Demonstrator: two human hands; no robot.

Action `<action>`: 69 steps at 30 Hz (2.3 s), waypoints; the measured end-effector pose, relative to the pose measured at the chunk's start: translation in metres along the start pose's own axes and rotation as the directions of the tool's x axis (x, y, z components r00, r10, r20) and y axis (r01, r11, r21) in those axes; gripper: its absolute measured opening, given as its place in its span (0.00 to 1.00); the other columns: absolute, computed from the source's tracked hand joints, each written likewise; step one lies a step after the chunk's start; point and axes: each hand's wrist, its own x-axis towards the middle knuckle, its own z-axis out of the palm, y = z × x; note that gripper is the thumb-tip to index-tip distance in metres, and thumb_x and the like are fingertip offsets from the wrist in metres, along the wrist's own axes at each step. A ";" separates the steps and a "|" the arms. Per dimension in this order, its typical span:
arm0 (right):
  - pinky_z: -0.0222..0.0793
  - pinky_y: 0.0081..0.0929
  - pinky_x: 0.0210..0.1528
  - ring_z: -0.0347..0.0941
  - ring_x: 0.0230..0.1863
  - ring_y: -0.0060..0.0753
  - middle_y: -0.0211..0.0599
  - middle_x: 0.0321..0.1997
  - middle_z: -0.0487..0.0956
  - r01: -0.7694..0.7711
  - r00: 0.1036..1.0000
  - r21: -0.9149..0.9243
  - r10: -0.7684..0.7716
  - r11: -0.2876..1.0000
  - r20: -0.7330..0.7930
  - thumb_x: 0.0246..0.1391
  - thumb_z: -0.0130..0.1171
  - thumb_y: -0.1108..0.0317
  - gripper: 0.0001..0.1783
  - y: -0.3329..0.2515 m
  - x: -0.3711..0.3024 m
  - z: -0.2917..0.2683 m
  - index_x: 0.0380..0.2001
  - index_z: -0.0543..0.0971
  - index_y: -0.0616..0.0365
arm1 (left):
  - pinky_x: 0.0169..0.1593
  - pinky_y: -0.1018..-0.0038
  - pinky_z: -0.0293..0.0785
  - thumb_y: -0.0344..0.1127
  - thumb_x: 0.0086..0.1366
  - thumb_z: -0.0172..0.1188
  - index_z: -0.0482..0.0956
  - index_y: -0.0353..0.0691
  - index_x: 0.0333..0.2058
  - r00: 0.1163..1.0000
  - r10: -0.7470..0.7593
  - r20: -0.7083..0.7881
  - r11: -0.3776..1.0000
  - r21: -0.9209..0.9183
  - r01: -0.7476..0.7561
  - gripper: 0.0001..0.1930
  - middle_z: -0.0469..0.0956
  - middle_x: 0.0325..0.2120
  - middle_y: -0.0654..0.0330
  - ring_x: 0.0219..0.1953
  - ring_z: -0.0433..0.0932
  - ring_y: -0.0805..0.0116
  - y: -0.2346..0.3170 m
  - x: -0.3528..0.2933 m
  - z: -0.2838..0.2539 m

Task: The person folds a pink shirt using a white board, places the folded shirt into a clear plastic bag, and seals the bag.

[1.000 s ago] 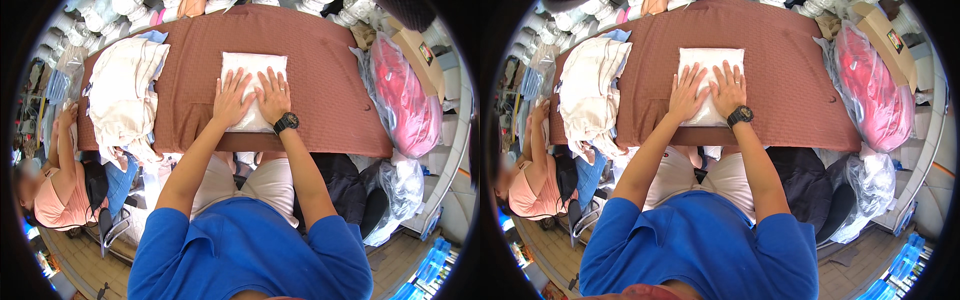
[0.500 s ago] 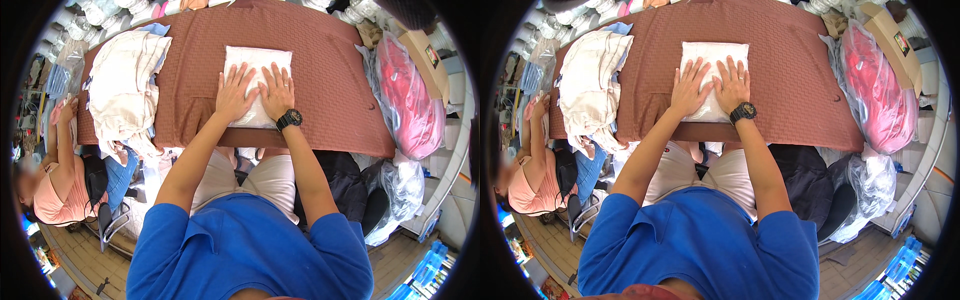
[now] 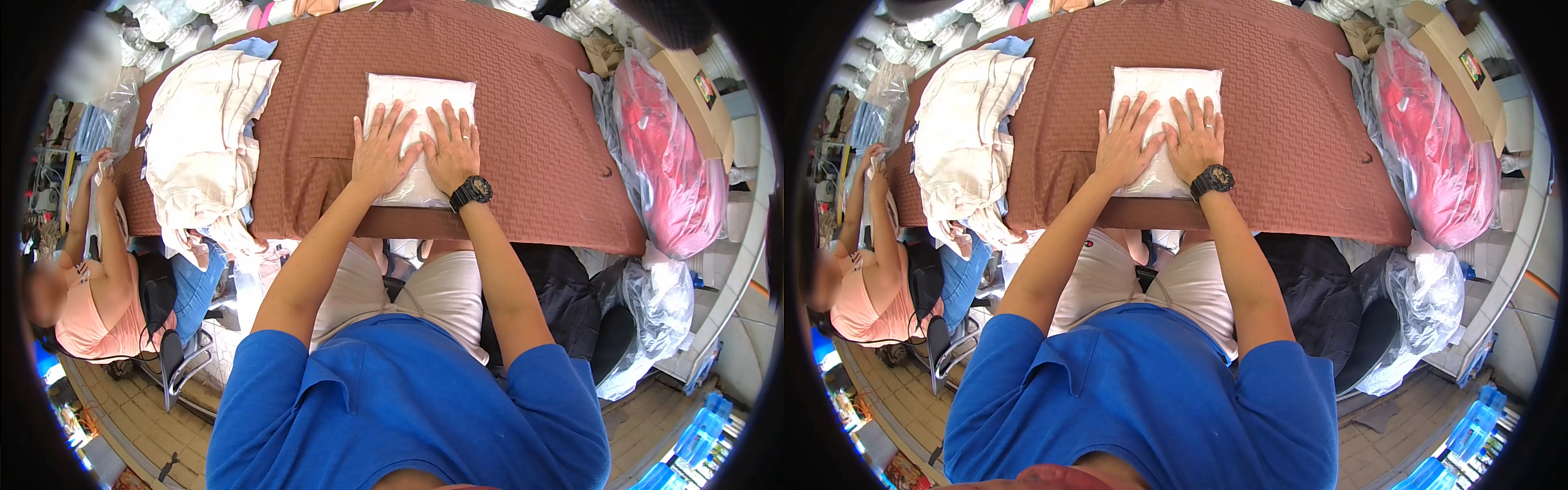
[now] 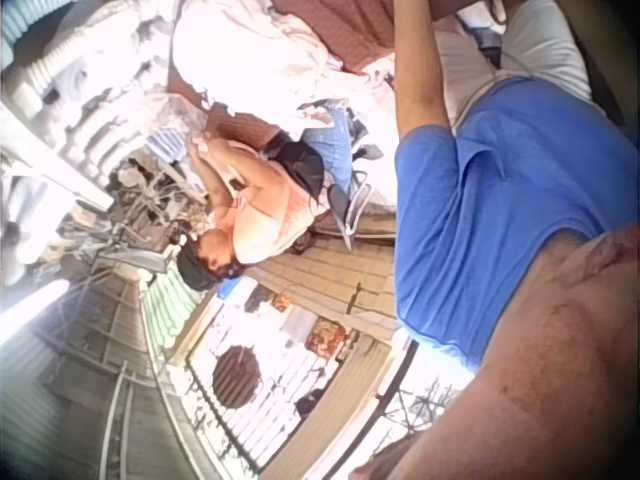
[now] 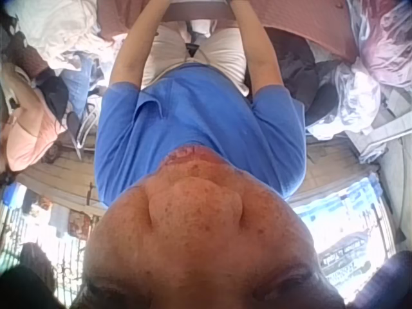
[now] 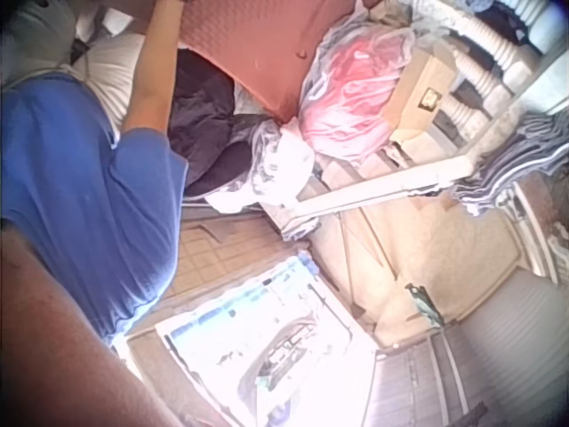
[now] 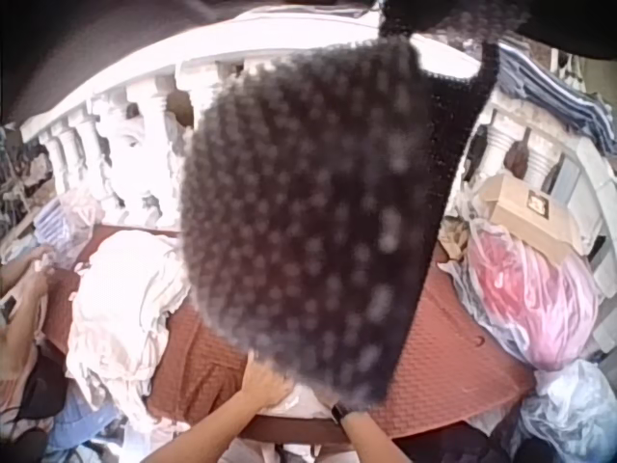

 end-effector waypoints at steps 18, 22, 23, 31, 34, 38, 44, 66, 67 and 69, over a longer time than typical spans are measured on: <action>0.42 0.57 0.74 0.48 0.74 0.55 0.37 0.74 0.57 0.022 0.994 0.110 -0.010 0.994 -0.111 0.67 0.43 0.53 0.27 0.020 0.067 0.000 0.66 0.66 0.45 | 0.72 0.43 0.37 0.56 0.74 0.38 0.58 0.56 0.69 0.994 0.056 -0.097 0.998 -0.002 -0.056 0.29 0.51 0.72 0.60 0.74 0.46 0.53 -0.017 0.062 0.006; 0.40 0.55 0.75 0.46 0.76 0.48 0.36 0.76 0.55 -0.014 1.000 0.072 0.013 0.997 0.014 0.68 0.38 0.51 0.28 0.021 0.059 0.020 0.69 0.63 0.44 | 0.72 0.44 0.36 0.58 0.73 0.39 0.58 0.60 0.69 0.999 -0.037 0.003 0.999 -0.004 0.037 0.29 0.49 0.73 0.61 0.74 0.44 0.54 -0.023 0.064 0.018; 0.39 0.55 0.75 0.44 0.77 0.46 0.35 0.77 0.54 -0.040 0.998 0.076 0.036 0.996 0.049 0.69 0.36 0.49 0.29 0.022 0.056 0.022 0.69 0.62 0.43 | 0.72 0.44 0.36 0.59 0.72 0.40 0.58 0.61 0.69 0.999 -0.047 0.001 0.999 -0.007 0.047 0.29 0.49 0.73 0.62 0.74 0.43 0.54 -0.022 0.062 0.020; 0.39 0.53 0.75 0.45 0.77 0.48 0.36 0.76 0.56 -0.069 0.993 0.263 0.042 0.962 0.109 0.68 0.39 0.50 0.30 0.037 0.064 0.026 0.69 0.63 0.47 | 0.73 0.44 0.33 0.59 0.72 0.40 0.60 0.62 0.68 0.989 -0.119 0.093 0.968 -0.212 0.136 0.28 0.49 0.73 0.62 0.75 0.42 0.53 -0.038 0.070 0.017; 0.38 0.53 0.75 0.46 0.76 0.50 0.38 0.76 0.56 -0.079 0.996 0.475 0.056 0.877 0.062 0.68 0.41 0.51 0.30 0.057 0.076 0.015 0.69 0.62 0.50 | 0.73 0.44 0.33 0.56 0.74 0.39 0.60 0.61 0.68 0.987 -0.113 0.111 0.890 -0.430 0.150 0.27 0.50 0.73 0.62 0.75 0.41 0.51 -0.057 0.082 0.001; 0.39 0.54 0.75 0.45 0.77 0.51 0.39 0.76 0.54 0.034 0.998 0.133 -0.027 0.991 -0.056 0.67 0.43 0.51 0.31 0.013 0.029 -0.007 0.70 0.61 0.49 | 0.72 0.45 0.36 0.53 0.75 0.39 0.60 0.58 0.69 1.000 0.026 -0.011 0.986 -0.166 -0.027 0.26 0.50 0.73 0.60 0.75 0.42 0.49 -0.026 0.037 -0.004; 0.41 0.56 0.74 0.42 0.77 0.52 0.37 0.77 0.51 0.038 0.999 0.060 -0.040 0.997 0.030 0.67 0.42 0.48 0.31 0.007 -0.001 0.001 0.69 0.61 0.44 | 0.73 0.48 0.38 0.56 0.73 0.41 0.59 0.59 0.69 0.998 0.068 0.018 0.997 -0.024 -0.068 0.29 0.48 0.73 0.58 0.74 0.42 0.46 -0.006 0.004 0.001; 0.40 0.56 0.75 0.46 0.76 0.50 0.36 0.75 0.56 -0.008 1.000 0.101 0.009 0.995 -0.007 0.67 0.41 0.47 0.31 0.027 0.058 0.022 0.68 0.63 0.47 | 0.73 0.46 0.38 0.57 0.73 0.38 0.58 0.55 0.69 0.999 -0.047 -0.025 0.999 -0.024 0.047 0.29 0.53 0.71 0.61 0.74 0.47 0.57 -0.033 0.062 0.019; 0.39 0.56 0.75 0.45 0.76 0.49 0.36 0.75 0.55 -0.030 0.999 0.097 0.027 0.995 0.033 0.67 0.40 0.47 0.31 0.026 0.054 0.022 0.69 0.62 0.46 | 0.73 0.46 0.36 0.58 0.73 0.39 0.58 0.56 0.69 0.998 -0.063 -0.003 0.997 -0.037 0.063 0.30 0.52 0.72 0.61 0.74 0.46 0.58 -0.031 0.057 0.020; 0.39 0.55 0.75 0.44 0.76 0.48 0.35 0.75 0.55 -0.042 0.998 0.096 0.037 0.995 0.047 0.67 0.40 0.46 0.31 0.027 0.056 0.021 0.69 0.62 0.46 | 0.73 0.46 0.37 0.58 0.73 0.38 0.56 0.57 0.70 0.998 -0.064 0.002 0.998 -0.008 0.064 0.30 0.51 0.72 0.63 0.74 0.46 0.58 -0.032 0.060 0.021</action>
